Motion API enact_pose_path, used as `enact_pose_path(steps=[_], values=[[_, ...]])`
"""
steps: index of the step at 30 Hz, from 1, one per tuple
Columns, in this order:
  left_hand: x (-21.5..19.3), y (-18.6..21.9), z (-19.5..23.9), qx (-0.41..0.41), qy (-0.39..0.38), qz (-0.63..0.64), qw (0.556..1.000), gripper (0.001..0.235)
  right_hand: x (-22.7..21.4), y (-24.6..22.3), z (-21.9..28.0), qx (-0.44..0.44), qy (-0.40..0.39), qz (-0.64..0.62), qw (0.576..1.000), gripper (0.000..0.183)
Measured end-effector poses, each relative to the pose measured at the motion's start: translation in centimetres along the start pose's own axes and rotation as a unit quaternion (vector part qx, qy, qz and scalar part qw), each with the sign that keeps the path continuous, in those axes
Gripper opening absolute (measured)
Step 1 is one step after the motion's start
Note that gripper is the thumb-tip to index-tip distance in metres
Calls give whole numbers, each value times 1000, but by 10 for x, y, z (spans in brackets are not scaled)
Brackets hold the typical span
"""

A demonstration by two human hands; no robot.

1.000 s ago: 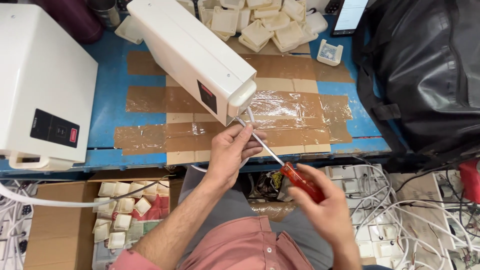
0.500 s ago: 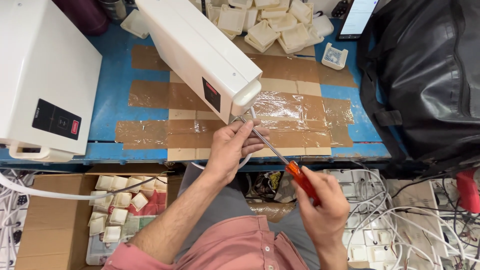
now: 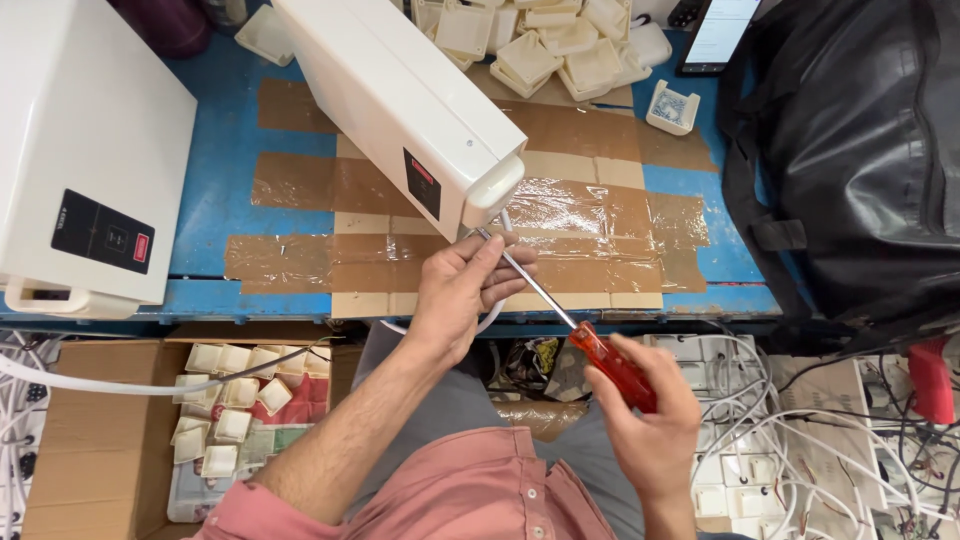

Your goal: The person uses a red-handled screwdriver to drive screws into the end of a white plastic electronics enclosure on a workbench, steadying the box with the other hand. They reposition the box and the screwdriver repeatedly while working on the screws, then set the screwdriver down and pick up a small white plastic cover piece.

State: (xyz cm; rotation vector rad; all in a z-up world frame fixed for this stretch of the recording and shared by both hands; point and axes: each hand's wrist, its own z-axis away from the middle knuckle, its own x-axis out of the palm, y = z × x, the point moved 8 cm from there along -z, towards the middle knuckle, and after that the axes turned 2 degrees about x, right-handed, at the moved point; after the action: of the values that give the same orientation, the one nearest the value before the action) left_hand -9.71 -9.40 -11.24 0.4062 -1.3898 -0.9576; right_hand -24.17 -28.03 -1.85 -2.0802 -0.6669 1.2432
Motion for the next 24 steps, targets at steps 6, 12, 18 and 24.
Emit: enact_pose_path(steps=[6,12,18,24], values=[[4,6,0,-19,-31,23,999,36,20,66,19,288,-95,-228,925,31],[-4,3,-2,-4,-9,-28,1000,35,0,-9,1,-28,15,37,999,35],[1,12,2,-15,-24,-34,999,34,10,63,15,192,-65,-159,966,31],[-1,10,-1,-9,-24,-39,999,35,7,17,1,110,-42,-64,991,28]])
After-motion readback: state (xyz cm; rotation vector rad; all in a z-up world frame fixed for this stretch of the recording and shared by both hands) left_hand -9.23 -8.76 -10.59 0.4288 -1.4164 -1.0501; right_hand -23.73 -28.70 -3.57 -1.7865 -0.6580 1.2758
